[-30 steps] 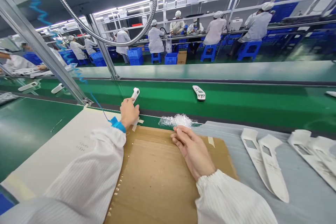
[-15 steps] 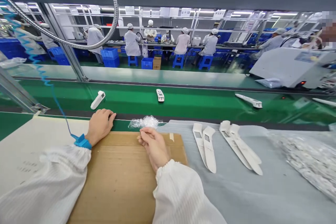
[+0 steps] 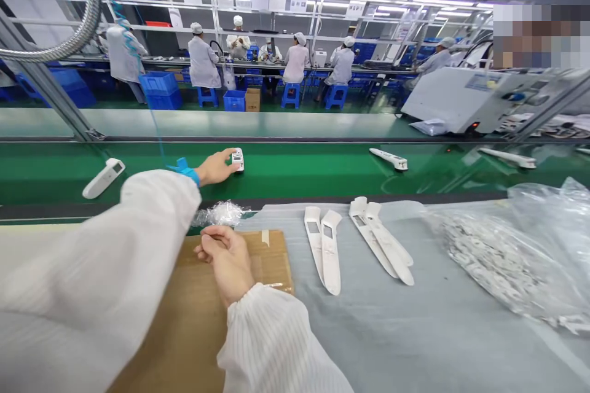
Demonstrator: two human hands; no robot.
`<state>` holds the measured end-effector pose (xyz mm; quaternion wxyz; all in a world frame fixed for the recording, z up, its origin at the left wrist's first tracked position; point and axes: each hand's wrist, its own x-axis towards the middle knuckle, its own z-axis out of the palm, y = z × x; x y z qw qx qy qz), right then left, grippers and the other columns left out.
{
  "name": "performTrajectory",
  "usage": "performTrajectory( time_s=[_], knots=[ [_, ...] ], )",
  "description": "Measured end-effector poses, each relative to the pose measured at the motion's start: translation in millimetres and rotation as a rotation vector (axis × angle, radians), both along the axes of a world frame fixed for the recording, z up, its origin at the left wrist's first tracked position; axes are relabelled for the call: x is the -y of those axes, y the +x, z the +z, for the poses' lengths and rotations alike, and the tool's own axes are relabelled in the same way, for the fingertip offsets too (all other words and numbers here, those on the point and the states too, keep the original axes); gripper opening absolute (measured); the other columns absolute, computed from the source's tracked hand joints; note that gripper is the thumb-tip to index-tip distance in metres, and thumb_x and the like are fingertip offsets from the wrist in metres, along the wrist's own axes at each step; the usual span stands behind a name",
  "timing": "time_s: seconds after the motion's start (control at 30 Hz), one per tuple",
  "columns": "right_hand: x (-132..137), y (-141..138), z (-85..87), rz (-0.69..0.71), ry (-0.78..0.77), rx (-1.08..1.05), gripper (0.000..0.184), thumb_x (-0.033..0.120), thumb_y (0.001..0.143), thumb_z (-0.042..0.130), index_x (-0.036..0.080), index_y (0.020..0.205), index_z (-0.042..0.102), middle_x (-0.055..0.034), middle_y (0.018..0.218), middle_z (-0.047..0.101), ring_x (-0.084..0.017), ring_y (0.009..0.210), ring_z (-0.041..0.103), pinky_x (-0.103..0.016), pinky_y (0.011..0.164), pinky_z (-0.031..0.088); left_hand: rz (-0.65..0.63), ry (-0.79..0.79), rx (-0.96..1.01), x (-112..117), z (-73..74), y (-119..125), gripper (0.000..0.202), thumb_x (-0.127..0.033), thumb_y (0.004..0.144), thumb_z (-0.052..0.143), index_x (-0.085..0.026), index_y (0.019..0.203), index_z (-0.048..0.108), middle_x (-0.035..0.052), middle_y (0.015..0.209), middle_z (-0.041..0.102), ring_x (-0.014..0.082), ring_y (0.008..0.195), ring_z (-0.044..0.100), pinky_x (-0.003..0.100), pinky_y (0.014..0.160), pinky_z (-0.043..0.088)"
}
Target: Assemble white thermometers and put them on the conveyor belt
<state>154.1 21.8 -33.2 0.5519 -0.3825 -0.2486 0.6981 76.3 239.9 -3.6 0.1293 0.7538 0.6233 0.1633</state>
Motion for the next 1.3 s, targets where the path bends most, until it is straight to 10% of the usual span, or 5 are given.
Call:
performTrajectory(
  time_s=[0.23, 0.47, 0.77, 1.0, 1.3],
  knots=[
    [-2.3, -2.7, -4.9, -0.078, 0.028, 0.065, 0.025, 0.023, 0.061, 0.072, 0.020, 0.085, 0.064, -0.0018, 0.088, 0.072, -0.019, 0.082, 0.064, -0.029, 0.072, 0.046, 0.126, 0.105, 0.117, 22.5, -31.0, 71.6, 0.023, -0.035, 0.094, 0.045, -0.021, 0.106, 0.059, 0.0189, 0.116, 0.058, 0.0368, 0.118, 0.049, 0.050, 0.093, 0.040],
    [-6.2, -1.5, -5.9, -0.027, 0.027, 0.044, 0.023, 0.024, 0.060, 0.073, 0.016, 0.078, 0.061, 0.0001, 0.067, 0.065, -0.011, 0.062, 0.058, -0.026, 0.065, 0.044, 0.090, 0.144, 0.315, 46.1, -4.8, -3.8, 0.031, -0.032, 0.085, 0.063, -0.023, 0.108, 0.044, 0.0043, 0.086, 0.065, 0.0202, 0.078, 0.063, 0.032, 0.074, 0.046],
    [-7.5, 12.5, 7.5, -0.254, 0.251, 0.313, 0.042, 0.054, 0.073, 0.072, 0.022, 0.096, 0.059, 0.0054, 0.064, 0.053, -0.010, 0.055, 0.046, -0.024, 0.053, 0.034, -0.076, -0.005, 1.024, 184.5, 72.6, -81.8, 0.039, -0.040, 0.073, 0.075, -0.019, 0.102, 0.061, -0.0006, 0.079, 0.057, 0.0091, 0.062, 0.048, 0.022, 0.058, 0.039],
    [10.8, 1.8, 3.8, 0.166, 0.441, 0.646, 0.037, 0.056, 0.086, 0.060, 0.020, 0.076, 0.059, 0.0007, 0.067, 0.059, -0.013, 0.062, 0.051, -0.026, 0.059, 0.039, -0.096, -0.315, 0.884, 228.0, 5.7, -65.8, 0.034, -0.046, 0.082, 0.066, -0.018, 0.101, 0.058, 0.0051, 0.098, 0.063, 0.0185, 0.088, 0.058, 0.028, 0.076, 0.045],
    [8.4, 17.5, 14.1, -0.189, 0.712, 1.240, 0.015, 0.034, 0.095, 0.054, 0.024, 0.100, 0.064, -0.0023, 0.092, 0.070, -0.018, 0.081, 0.057, -0.032, 0.074, 0.040, -0.211, -0.335, 0.661, 229.4, 3.4, -77.1, 0.019, -0.035, 0.093, 0.047, -0.021, 0.095, 0.061, 0.0004, 0.078, 0.062, 0.0166, 0.072, 0.058, 0.028, 0.070, 0.041]
  ],
)
